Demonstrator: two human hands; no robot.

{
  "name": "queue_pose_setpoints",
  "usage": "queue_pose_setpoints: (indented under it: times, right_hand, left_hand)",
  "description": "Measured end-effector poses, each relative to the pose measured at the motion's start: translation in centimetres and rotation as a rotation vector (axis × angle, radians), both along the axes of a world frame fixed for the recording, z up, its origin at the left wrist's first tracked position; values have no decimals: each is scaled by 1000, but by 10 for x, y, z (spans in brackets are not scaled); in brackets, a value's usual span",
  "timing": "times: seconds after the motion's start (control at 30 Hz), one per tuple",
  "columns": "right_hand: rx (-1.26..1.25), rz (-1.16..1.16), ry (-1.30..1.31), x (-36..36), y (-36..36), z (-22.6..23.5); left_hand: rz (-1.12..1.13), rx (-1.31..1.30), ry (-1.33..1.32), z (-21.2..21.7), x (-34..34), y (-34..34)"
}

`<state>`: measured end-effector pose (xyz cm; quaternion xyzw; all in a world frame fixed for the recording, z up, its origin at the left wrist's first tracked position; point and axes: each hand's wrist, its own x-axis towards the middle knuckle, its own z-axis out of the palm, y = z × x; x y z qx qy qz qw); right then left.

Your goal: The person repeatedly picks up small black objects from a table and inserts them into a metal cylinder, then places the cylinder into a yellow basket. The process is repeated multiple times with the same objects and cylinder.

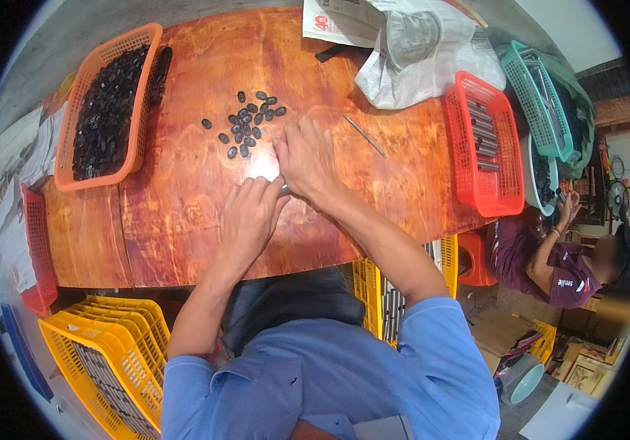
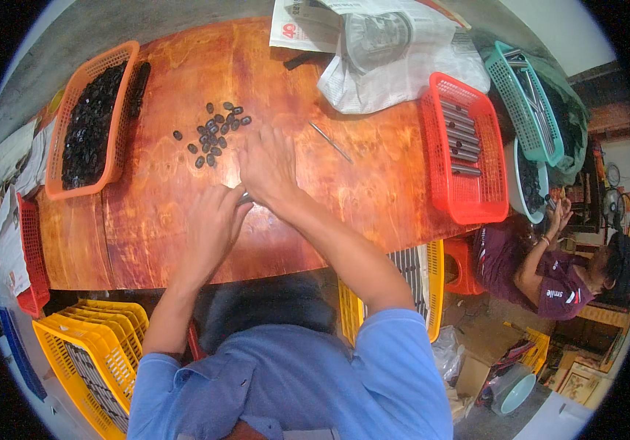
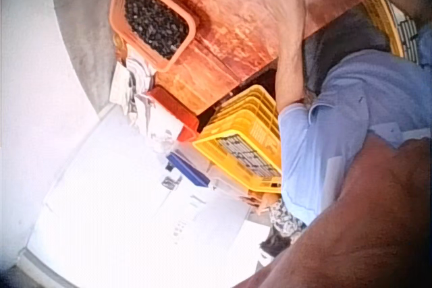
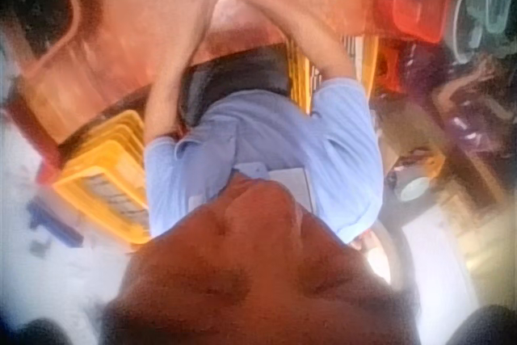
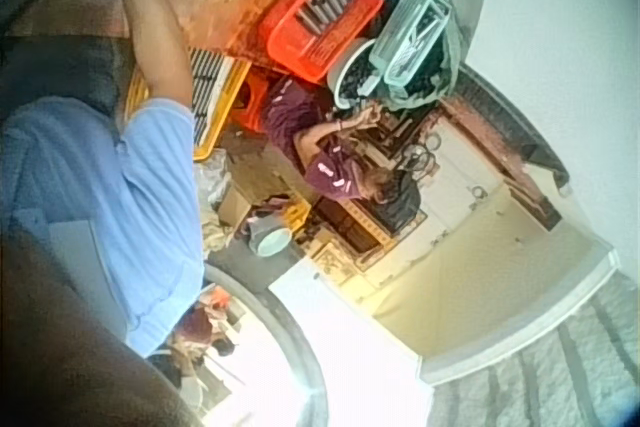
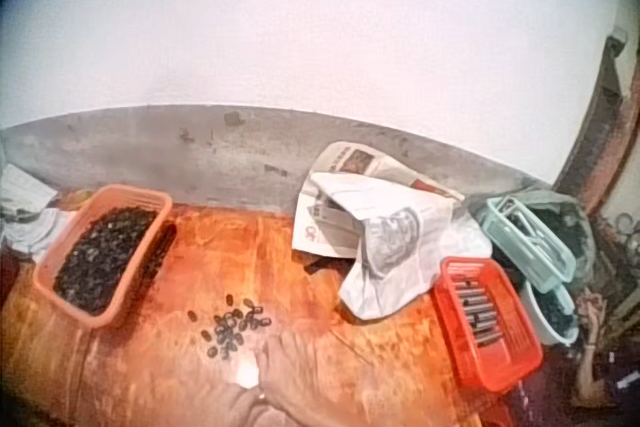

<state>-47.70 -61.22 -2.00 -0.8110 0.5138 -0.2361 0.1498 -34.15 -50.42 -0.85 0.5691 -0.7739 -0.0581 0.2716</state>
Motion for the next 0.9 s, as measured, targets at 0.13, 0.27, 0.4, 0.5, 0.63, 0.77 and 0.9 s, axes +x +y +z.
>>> queue_pose_setpoints:
  times: [0.13, 0.27, 0.4, 0.5, 0.63, 0.77, 0.9]
  right_hand:
    - [-87, -32, -50, 0, 2, -9]
    - [-175, -35, -75, 3, -1, -11]
    - [-185, -32, -99, 1, -3, -11]
    - [-178, -41, -103, 0, -2, -12]
    - [-177, -49, -99, 2, 0, -14]
    - [-160, -25, -79, 1, 7, -18]
    - [-112, -104, -72, -1, 9, -12]
  left_hand:
    - [21, -29, -30, -8, -3, 4]
    - [21, -57, -68, -2, -2, 1]
    - [32, -88, -48, -3, -1, -3]
    - [24, -93, -3, -6, 0, -5]
    - [18, -89, 4, -13, 1, -4]
    - [19, -31, -20, -7, 0, 1]
    - [-4, -36, -58, 0, -3, 0]
